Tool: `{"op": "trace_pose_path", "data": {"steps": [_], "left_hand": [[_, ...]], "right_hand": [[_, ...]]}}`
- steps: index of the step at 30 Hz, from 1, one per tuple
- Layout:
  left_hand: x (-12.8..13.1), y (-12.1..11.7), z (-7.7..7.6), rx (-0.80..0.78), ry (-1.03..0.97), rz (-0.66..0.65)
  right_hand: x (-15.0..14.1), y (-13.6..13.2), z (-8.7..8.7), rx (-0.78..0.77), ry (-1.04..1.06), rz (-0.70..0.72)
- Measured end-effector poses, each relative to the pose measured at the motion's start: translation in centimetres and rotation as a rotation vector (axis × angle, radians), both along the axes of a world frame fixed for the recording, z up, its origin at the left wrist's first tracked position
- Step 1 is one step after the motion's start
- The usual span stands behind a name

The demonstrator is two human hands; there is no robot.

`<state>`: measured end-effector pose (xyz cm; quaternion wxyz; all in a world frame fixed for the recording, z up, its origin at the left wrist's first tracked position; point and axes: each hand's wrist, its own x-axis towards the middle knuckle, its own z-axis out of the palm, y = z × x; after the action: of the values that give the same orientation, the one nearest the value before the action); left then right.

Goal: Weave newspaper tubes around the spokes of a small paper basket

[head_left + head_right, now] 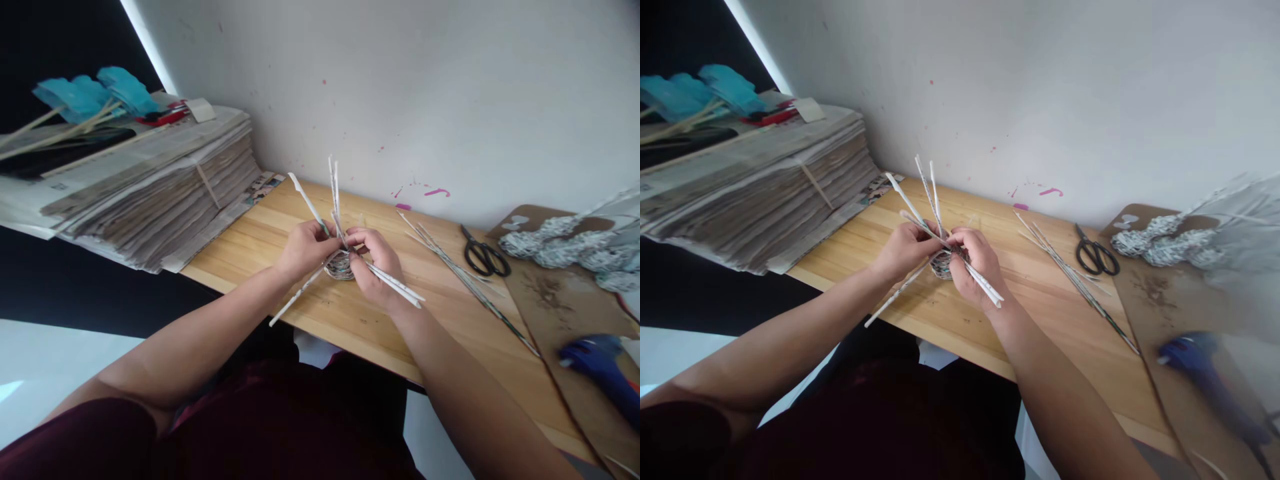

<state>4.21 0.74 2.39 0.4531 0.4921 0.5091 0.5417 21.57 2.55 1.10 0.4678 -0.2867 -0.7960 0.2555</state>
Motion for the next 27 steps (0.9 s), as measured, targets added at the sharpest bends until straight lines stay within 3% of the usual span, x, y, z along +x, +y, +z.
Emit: {"op": "trace_pose_path", "data": {"steps": [12, 17, 22, 27], "left_hand": [[-0.4, 0.2, -1.0, 0.000, -0.137, 0.027], [-0.9, 0.0, -1.0, -0.005, 0.086, 0.020], [-1.5, 0.5, -1.6, -0.023, 0.128, -0.012], [-1.3, 0.2, -1.0, -0.039, 0.114, -0.033]], "right_hand": [[0.4, 0.2, -0.1, -0.058, -0.015, -0.007], [0.0, -0.1, -0.4, -0.067, -0.006, -0.072], [-0.5, -0.2, -0.5, -0.063, -0.031, -0.160], [-1.2, -0.9, -0.3, -0.138, -0.160, -0.263]]}}
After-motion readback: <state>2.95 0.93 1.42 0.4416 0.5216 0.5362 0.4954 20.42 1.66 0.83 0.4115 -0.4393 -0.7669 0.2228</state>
